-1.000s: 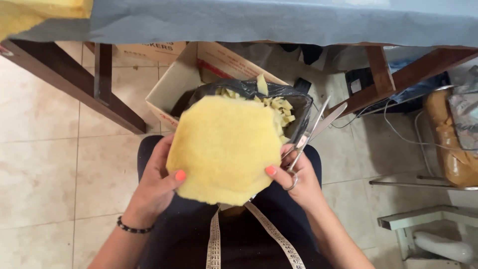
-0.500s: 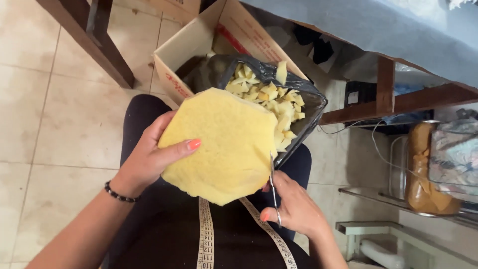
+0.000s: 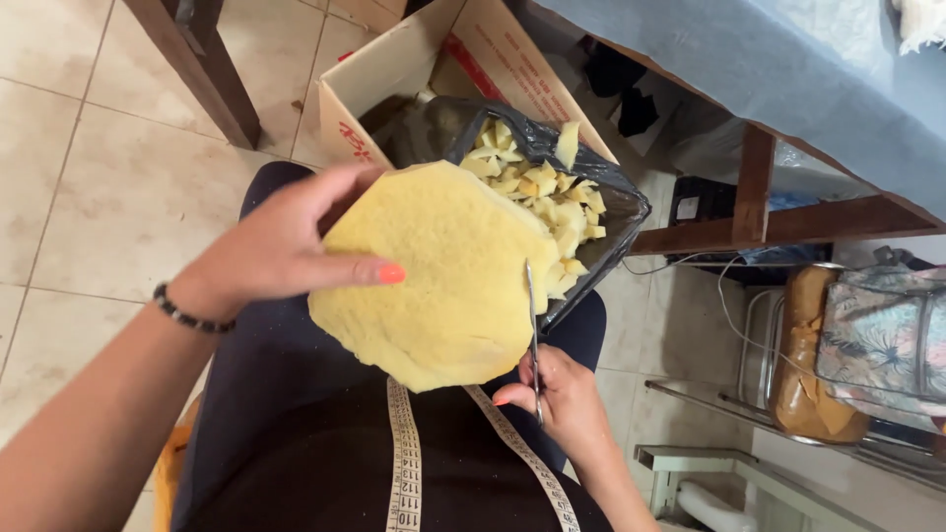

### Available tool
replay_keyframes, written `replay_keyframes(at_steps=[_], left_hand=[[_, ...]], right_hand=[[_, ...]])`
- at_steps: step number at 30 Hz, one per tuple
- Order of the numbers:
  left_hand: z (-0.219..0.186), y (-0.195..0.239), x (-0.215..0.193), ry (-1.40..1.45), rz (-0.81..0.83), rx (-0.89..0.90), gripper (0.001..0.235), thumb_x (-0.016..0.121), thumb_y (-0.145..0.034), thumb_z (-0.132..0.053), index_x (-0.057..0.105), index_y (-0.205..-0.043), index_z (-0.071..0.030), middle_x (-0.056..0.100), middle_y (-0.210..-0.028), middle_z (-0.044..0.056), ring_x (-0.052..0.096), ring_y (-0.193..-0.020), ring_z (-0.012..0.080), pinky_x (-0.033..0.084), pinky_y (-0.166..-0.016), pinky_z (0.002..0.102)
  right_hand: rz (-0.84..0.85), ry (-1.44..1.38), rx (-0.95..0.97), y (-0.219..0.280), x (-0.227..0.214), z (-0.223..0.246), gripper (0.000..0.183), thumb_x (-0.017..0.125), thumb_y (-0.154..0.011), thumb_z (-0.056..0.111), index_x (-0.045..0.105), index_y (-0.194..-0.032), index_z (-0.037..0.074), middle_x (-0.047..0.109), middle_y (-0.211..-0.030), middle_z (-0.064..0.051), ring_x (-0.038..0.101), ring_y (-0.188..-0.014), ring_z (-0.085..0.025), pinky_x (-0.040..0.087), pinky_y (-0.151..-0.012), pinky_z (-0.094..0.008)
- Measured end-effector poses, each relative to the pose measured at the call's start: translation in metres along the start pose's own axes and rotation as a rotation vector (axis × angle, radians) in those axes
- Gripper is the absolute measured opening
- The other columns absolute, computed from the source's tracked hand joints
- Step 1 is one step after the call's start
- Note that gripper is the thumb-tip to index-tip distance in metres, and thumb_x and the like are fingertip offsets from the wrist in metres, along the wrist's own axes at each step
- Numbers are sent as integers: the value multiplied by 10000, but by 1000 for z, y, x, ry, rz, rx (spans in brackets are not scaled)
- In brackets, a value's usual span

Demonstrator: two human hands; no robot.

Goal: Cutting a large sheet of yellow foam into small pieces using scissors and collecting them in a bin.

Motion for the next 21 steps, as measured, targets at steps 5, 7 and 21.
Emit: replay_keyframes(at_steps=[5,7,21], left_hand=[[-60,-25,1,-288,-71,208,1005,714,-610,-726,512,-1427,-176,660,-1200,-9,633,-891,144,505,-736,306],[-59,-34,5,-273,-55,197,914,780,-606,-663,573,-1365,-198,685,-1239,-23,648,-991,149,503,-814,309],[-68,-49,16,-294,7,346,689,852,-651,-568,670,-1251,-283,673,-1407,-58,653,-1232,189,459,-1022,348]], right_hand=[[28,23,-83,-7,2,8,555,579,-793,681,506,-824,132,500,-696,28,475,-576,-122,417,-539,-292],[92,12,-29,-11,-9,11,646,518,-746,772,507,-838,132,514,-738,21,497,-654,-137,449,-607,-305],[-127,81,-231,-15,-25,21,519,667,-825,608,447,-715,150,428,-608,44,458,-529,-120,385,-501,-292]])
Point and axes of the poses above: each hand's wrist, its own y-axis away from the middle knuckle, its own x-axis out of the palm, z = x × y, the point moved 6 cm from there along -y, towards the middle knuckle
